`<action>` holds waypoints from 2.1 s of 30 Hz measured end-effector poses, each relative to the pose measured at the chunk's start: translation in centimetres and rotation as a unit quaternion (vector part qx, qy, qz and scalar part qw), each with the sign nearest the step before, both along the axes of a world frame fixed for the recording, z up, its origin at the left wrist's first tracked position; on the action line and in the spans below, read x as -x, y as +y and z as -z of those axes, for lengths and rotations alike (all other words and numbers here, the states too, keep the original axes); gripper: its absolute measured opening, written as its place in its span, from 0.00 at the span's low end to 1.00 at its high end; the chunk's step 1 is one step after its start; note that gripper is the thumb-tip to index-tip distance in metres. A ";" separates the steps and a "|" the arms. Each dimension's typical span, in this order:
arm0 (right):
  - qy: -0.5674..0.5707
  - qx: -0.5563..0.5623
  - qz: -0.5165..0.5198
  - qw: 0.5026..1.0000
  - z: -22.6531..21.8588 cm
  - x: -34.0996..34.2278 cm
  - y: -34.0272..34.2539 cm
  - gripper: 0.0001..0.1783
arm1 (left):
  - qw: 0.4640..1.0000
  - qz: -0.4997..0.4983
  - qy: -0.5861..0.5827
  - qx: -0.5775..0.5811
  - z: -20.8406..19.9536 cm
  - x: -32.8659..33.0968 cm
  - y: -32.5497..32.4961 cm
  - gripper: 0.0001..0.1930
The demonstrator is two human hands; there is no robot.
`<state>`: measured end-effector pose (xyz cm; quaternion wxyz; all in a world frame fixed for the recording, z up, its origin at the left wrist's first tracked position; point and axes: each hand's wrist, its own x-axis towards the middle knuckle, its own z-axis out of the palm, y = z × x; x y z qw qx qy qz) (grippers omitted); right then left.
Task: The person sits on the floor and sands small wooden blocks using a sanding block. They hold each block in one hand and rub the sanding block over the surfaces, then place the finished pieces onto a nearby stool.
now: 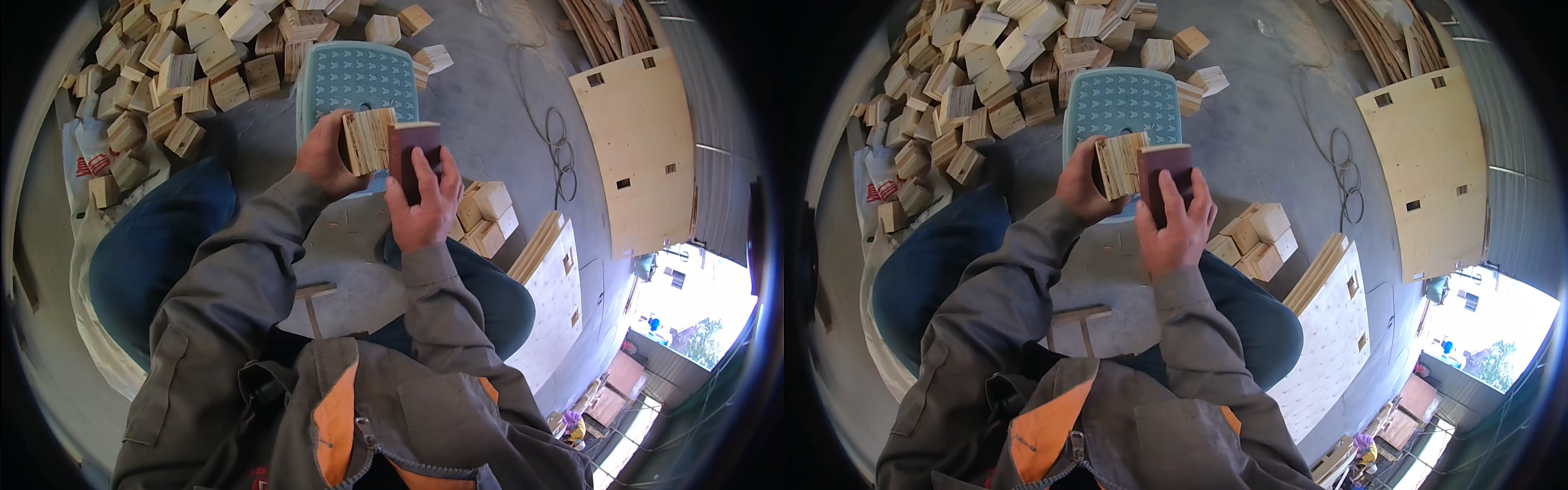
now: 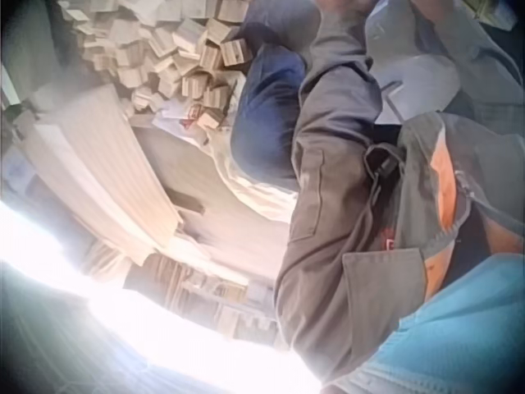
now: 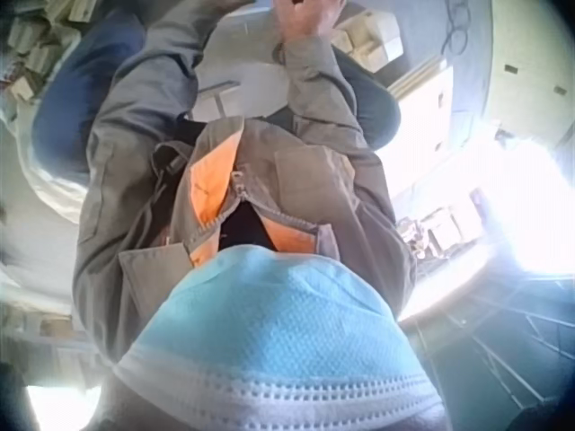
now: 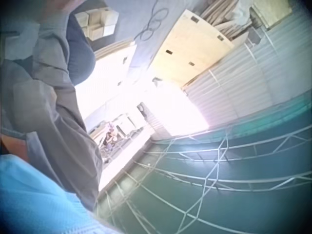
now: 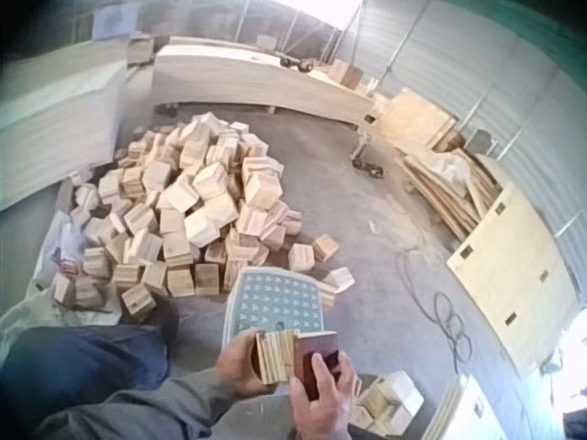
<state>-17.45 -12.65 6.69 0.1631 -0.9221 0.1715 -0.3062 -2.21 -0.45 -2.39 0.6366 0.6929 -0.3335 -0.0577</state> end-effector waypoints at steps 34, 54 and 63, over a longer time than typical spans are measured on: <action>0.098 0.010 0.071 0.993 -3.0 -8.9 -5.7 0.32 | 0.998 -0.014 -0.005 -0.056 -1.8 0.3 -0.8 0.49; 0.079 0.070 0.028 0.994 -3.0 -8.7 -2.2 0.32 | 0.998 -0.043 -0.007 -0.044 -2.2 0.3 0.1 0.46; 0.096 0.014 -0.033 0.995 -3.7 1.0 5.9 0.35 | 0.998 -0.023 0.054 -0.013 -0.3 0.3 -0.6 0.46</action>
